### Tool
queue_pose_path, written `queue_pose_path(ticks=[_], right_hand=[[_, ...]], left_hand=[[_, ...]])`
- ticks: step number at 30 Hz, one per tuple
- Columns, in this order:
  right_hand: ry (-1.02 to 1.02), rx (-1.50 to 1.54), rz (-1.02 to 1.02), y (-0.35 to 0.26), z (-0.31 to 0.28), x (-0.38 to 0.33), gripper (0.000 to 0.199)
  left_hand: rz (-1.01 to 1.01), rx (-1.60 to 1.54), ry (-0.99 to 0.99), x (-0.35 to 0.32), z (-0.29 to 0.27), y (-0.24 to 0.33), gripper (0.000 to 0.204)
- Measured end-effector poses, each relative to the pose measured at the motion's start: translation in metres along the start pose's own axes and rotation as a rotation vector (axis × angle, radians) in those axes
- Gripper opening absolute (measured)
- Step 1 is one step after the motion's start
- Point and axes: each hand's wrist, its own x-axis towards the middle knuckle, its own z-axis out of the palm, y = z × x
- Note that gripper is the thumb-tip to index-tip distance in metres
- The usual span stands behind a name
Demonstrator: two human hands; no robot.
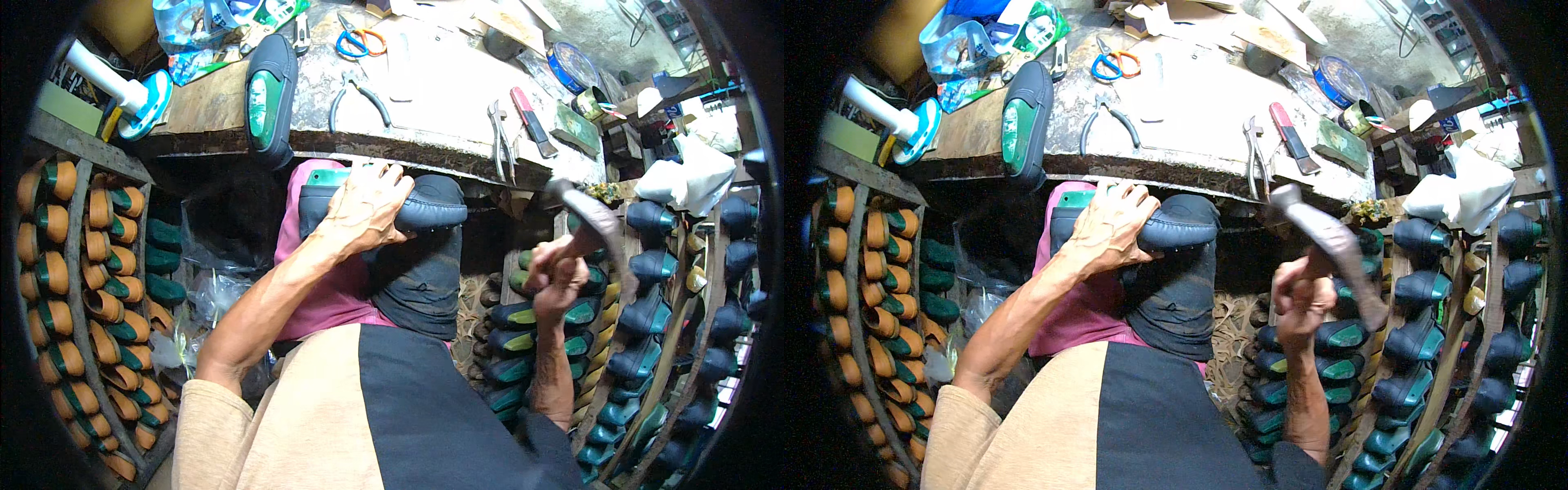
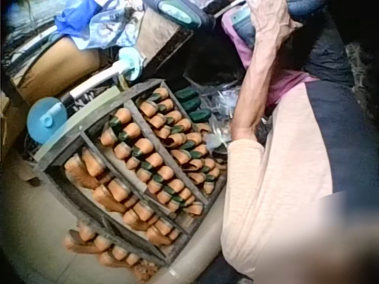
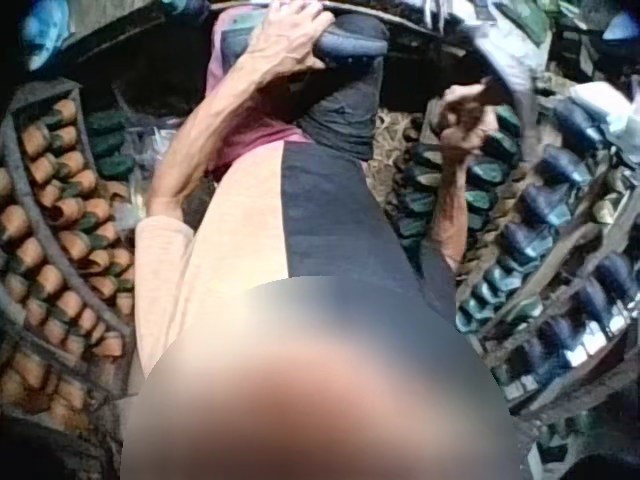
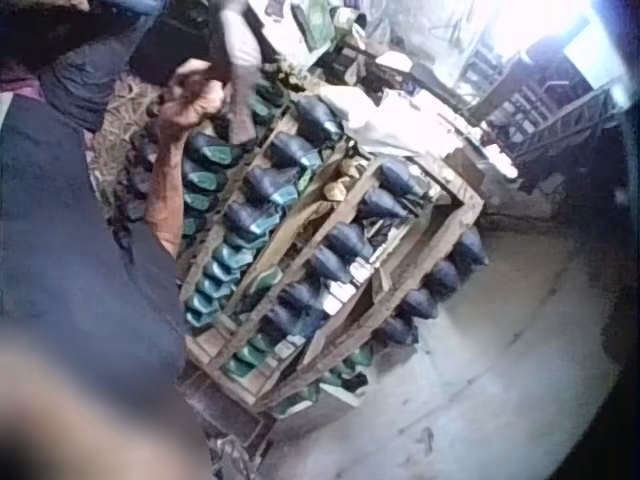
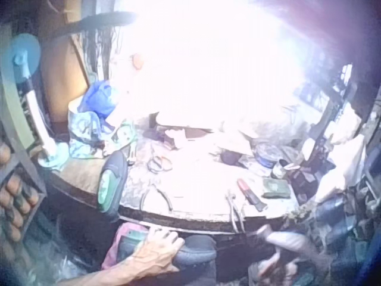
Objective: The person repairs a black slip-on shoe by hammering the sole, inserting a wedge, and using pliers to adjust the shoe's edge. The person repeatedly hammers and manipulates the shoe while seated on the floor.
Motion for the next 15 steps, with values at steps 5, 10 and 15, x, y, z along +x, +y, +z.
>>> queue_pose_path(ticks=[5, 10, 15], right_hand=[[-0.314, -0.981, 0.205, -0.011, 0.020, 0.027, 0.034], [-0.266, -0.288, -0.044, -0.014, 0.017, 0.023, 0.052], [-0.353, -0.882, 0.242, -0.008, 0.024, 0.027, 0.045]], left_hand=[[0.017, 0.059, 0.042, -0.002, 0.000, -0.006, 0.083], [-0.030, -0.008, 0.015, -0.003, 0.003, -0.006, 0.084], [0.020, 0.007, 0.041, 0.000, 0.003, -0.008, 0.084]])
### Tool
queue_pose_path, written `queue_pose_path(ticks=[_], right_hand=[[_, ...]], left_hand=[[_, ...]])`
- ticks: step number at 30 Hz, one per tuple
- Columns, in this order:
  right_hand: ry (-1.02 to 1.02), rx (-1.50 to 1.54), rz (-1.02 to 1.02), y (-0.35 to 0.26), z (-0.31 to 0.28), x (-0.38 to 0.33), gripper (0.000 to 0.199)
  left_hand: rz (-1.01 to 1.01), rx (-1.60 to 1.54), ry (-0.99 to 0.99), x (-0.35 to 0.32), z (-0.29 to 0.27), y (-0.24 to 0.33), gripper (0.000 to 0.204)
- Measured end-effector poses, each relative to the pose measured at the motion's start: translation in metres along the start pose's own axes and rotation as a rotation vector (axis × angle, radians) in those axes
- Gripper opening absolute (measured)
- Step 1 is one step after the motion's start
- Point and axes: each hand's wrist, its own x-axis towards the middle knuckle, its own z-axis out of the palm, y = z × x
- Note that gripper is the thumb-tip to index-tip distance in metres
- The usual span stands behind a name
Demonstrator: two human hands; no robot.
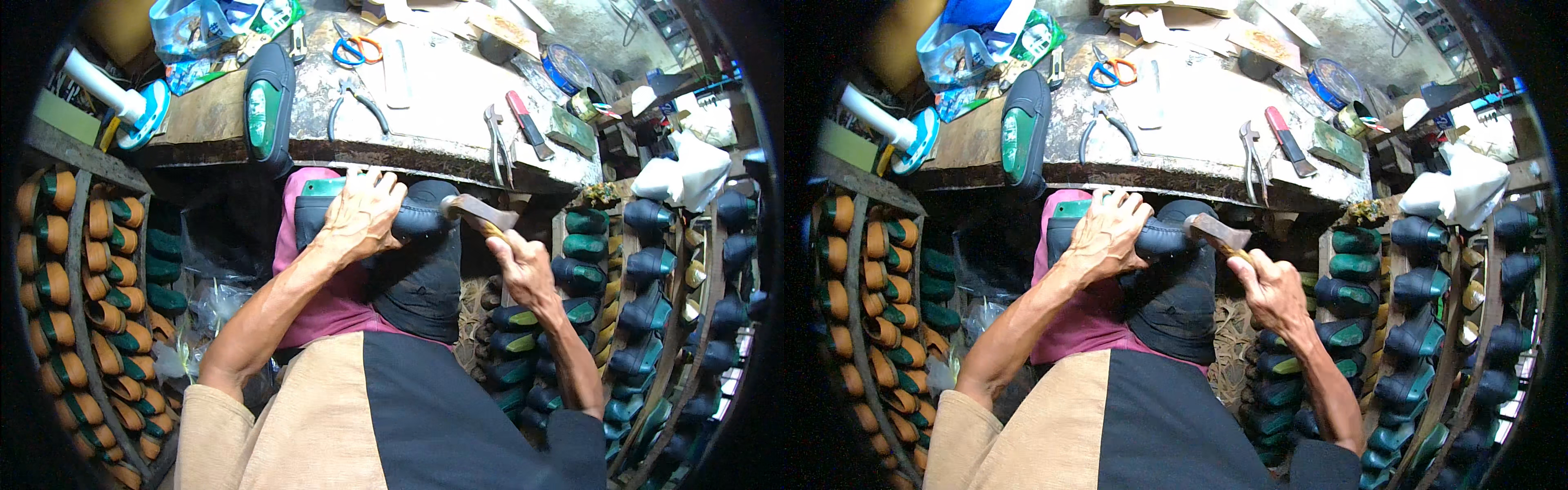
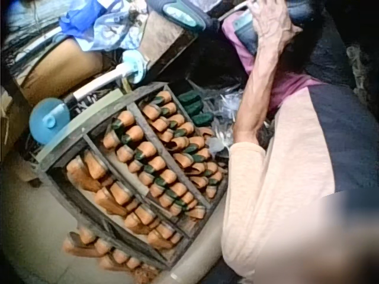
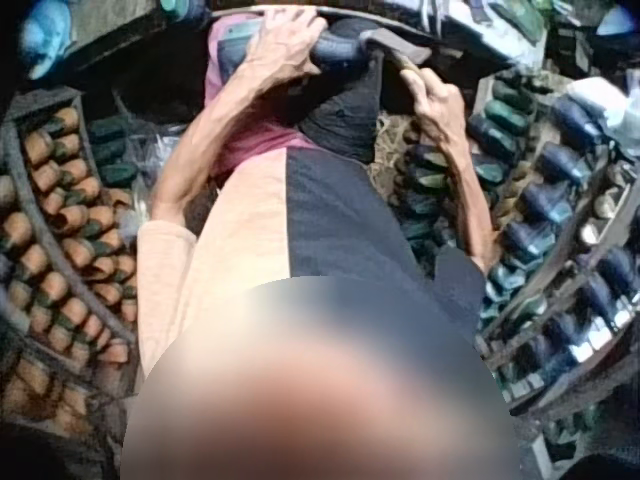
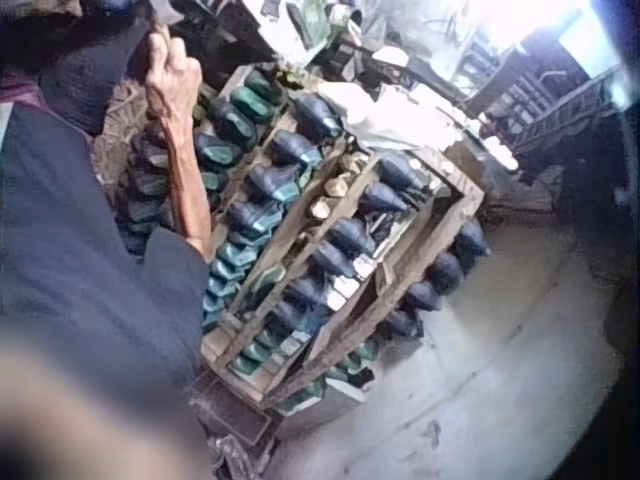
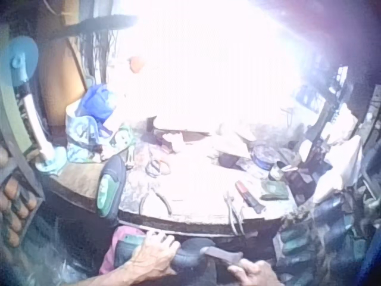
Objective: The person repairs a black slip-on shoe by hammering the sole, inserting a wedge, and using pliers to adjust the shoe's edge. The person repeatedly hammers and manipulates the shoe while seated on the floor.
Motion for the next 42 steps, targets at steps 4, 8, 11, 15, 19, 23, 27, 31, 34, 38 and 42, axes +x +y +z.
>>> queue_pose_path(ticks=[4, 8, 11, 15, 19, 23, 27, 31, 34, 38, 42], right_hand=[[0.111, 0.397, -0.092, -0.003, -0.004, -0.010, 0.043], [-0.047, -0.196, -0.007, -0.003, -0.003, -0.011, 0.044], [0.140, -0.062, -0.141, -0.004, -0.001, -0.006, 0.037], [0.028, 0.131, -0.244, -0.017, 0.006, 0.010, 0.044], [0.009, -0.312, -0.127, -0.034, -0.012, 0.027, 0.051], [-0.152, 0.106, -0.081, -0.044, -0.018, 0.037, 0.047], [-0.026, -0.290, 0.009, -0.036, -0.020, 0.044, 0.059], [-0.045, 0.346, -0.062, -0.021, -0.015, 0.028, 0.054], [-0.096, 0.004, 0.230, -0.001, -0.016, 0.020, 0.064], [0.115, 0.248, 0.215, 0.022, -0.008, 0.000, 0.067], [0.072, 0.353, 0.221, 0.031, 0.007, -0.002, 0.067]], left_hand=[[-0.024, -0.003, 0.032, -0.006, 0.003, 0.008, 0.085], [0.014, 0.003, 0.038, -0.009, 0.005, 0.012, 0.085], [-0.022, 0.027, 0.039, -0.009, 0.006, 0.012, 0.084], [-0.041, -0.031, 0.001, -0.002, 0.005, 0.008, 0.084], [-0.045, -0.020, -0.031, 0.002, 0.002, 0.003, 0.084], [-0.064, 0.001, -0.069, 0.004, 0.002, 0.002, 0.086], [-0.081, -0.035, -0.195, 0.017, -0.003, -0.008, 0.087], [-0.100, -0.007, -0.256, 0.026, -0.004, -0.013, 0.095], [-0.059, -0.001, -0.207, 0.024, -0.002, -0.013, 0.087], [-0.037, 0.004, -0.181, 0.024, 0.003, -0.013, 0.085], [-0.062, -0.012, -0.278, 0.034, -0.003, -0.013, 0.090]])
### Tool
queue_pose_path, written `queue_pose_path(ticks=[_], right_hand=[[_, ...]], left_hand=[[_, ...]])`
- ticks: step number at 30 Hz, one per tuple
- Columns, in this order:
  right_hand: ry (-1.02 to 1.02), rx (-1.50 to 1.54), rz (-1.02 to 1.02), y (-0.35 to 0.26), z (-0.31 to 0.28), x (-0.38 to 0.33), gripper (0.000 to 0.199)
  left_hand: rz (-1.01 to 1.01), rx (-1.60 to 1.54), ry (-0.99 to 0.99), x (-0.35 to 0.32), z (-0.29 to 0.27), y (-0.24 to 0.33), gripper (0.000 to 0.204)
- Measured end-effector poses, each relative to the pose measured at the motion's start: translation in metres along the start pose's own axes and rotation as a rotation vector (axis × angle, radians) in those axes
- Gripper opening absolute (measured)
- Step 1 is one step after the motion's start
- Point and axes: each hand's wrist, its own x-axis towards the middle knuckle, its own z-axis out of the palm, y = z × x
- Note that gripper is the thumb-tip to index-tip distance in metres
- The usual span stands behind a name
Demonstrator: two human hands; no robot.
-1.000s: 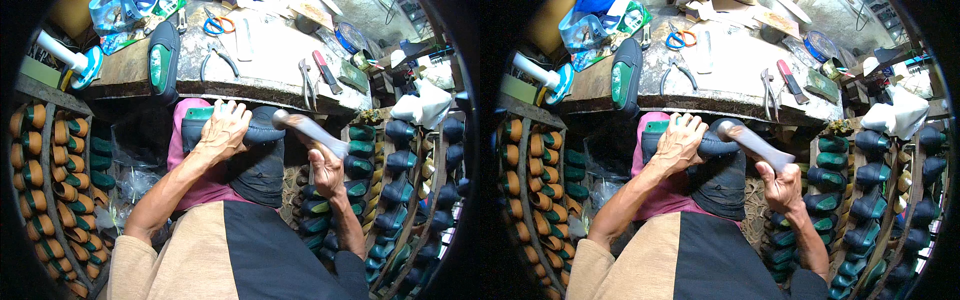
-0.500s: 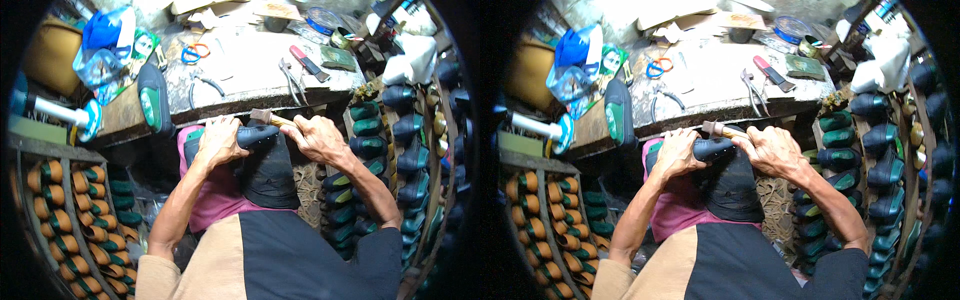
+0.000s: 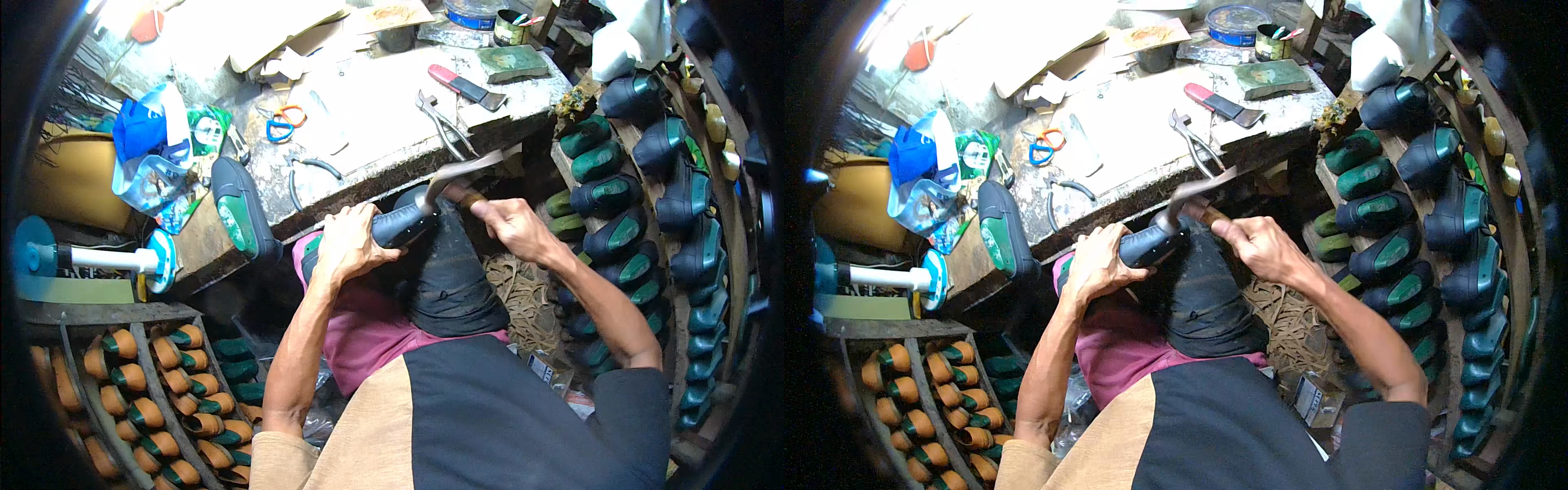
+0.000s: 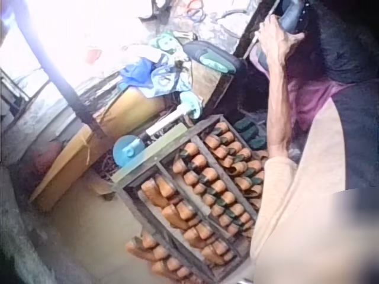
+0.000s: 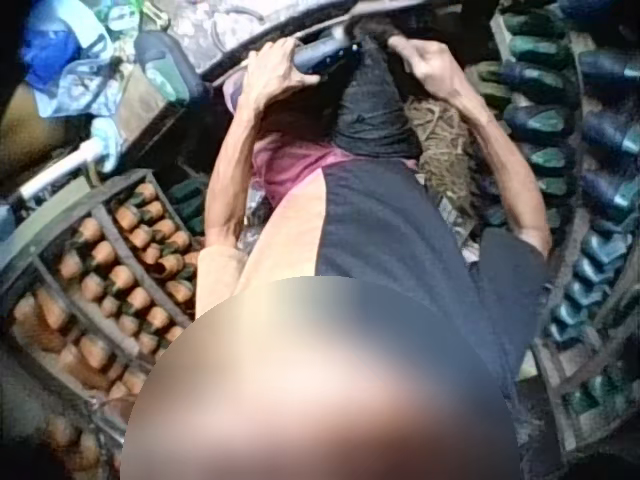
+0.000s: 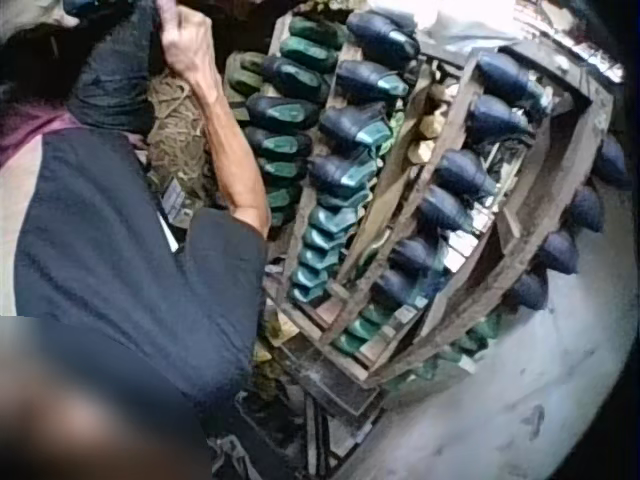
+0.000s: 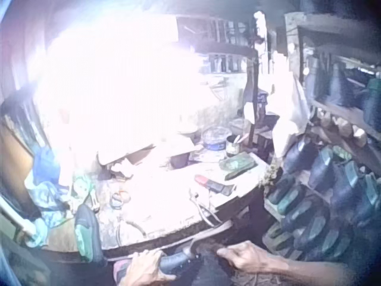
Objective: The person repairs a black slip-on shoe by hammering the sole, inserting a wedge, and using pliers to adjust the shoe's edge. The person repeatedly hammers and manipulates the shoe while seated on the floor.
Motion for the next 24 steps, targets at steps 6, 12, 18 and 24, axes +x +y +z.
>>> queue_pose_path(ticks=[6, 12, 18, 24], right_hand=[[0.229, -0.045, -0.138, -0.001, 0.022, 0.000, 0.056], [0.206, -0.143, -0.155, 0.014, 0.077, 0.000, 0.041], [0.248, -0.039, -0.164, 0.005, 0.080, 0.002, 0.047], [0.074, 0.075, -0.225, -0.038, 0.029, -0.011, 0.048]], left_hand=[[-0.117, -0.231, -0.296, 0.025, -0.019, -0.012, 0.120], [-0.092, -0.199, -0.320, 0.038, -0.020, -0.022, 0.133], [-0.114, -0.211, -0.272, 0.031, -0.019, -0.016, 0.122], [-0.009, 0.009, 0.071, -0.010, 0.007, 0.009, 0.099]])
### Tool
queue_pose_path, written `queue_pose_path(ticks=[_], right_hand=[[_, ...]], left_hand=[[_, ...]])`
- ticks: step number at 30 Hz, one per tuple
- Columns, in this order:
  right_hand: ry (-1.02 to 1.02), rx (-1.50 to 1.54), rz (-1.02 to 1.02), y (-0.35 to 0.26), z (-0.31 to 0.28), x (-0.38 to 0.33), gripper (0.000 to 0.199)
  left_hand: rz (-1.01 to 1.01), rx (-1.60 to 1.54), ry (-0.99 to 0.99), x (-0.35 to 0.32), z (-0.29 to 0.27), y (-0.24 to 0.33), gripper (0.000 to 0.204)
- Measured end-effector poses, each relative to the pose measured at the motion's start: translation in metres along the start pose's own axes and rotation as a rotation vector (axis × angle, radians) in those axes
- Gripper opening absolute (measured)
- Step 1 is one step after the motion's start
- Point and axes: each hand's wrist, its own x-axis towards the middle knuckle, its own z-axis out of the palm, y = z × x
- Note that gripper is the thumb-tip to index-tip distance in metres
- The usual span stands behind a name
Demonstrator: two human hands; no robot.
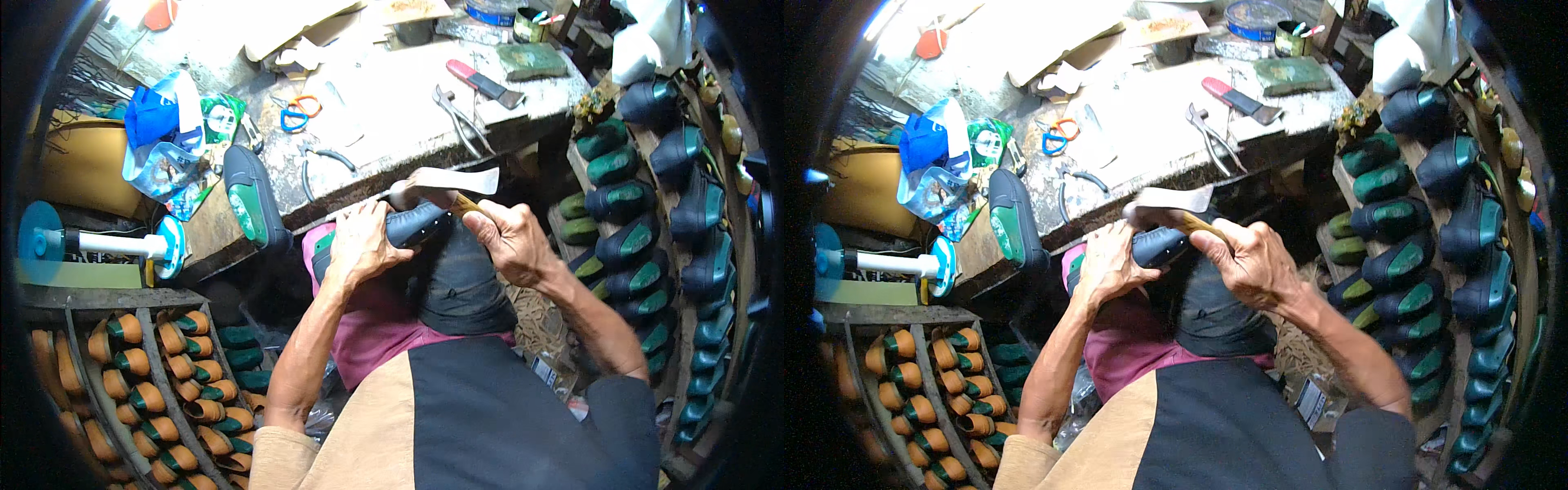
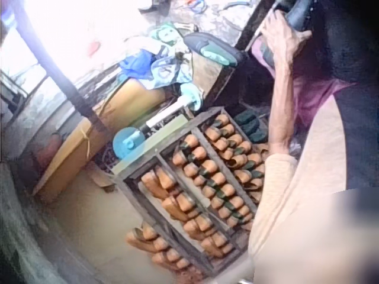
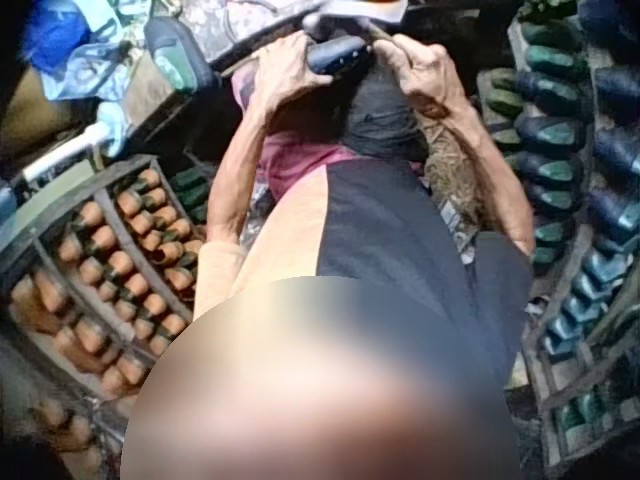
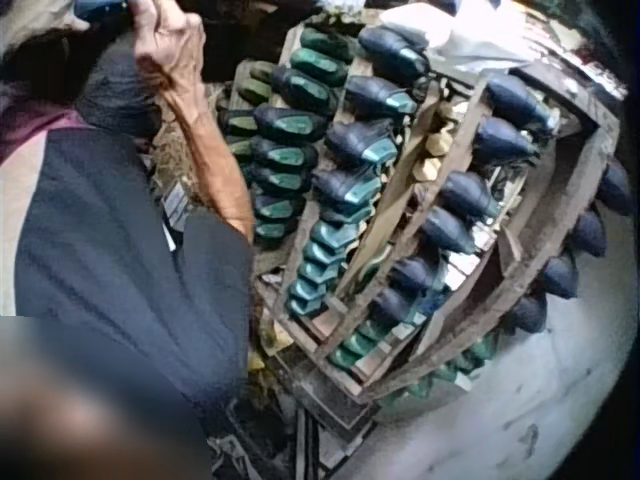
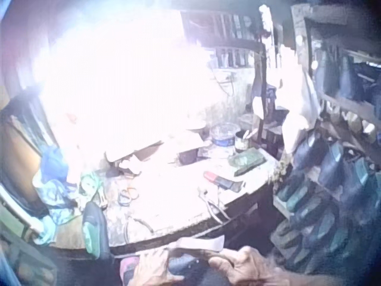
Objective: The person repairs a black slip-on shoe by hammering the sole, inserting a wedge, and using pliers to adjust the shoe's edge. The person repeatedly hammers and manipulates the shoe while seated on the floor.
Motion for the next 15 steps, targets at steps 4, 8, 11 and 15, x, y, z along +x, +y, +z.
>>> queue_pose_path(ticks=[4, 8, 11, 15], right_hand=[[-0.312, -0.648, 0.027, -0.024, -0.025, 0.028, 0.059], [-0.131, -0.556, -0.035, -0.022, -0.037, 0.028, 0.056], [0.008, -0.127, -0.105, 0.010, -0.013, -0.007, 0.050], [0.144, -0.106, 0.378, 0.095, 0.013, -0.043, 0.059]], left_hand=[[0.068, 0.121, 0.189, -0.021, 0.012, 0.014, 0.087], [0.030, 0.128, 0.165, -0.026, 0.015, 0.013, 0.083], [-0.028, 0.103, 0.119, -0.021, 0.007, 0.014, 0.088], [0.003, 0.133, 0.083, -0.037, -0.020, 0.030, 0.089]])
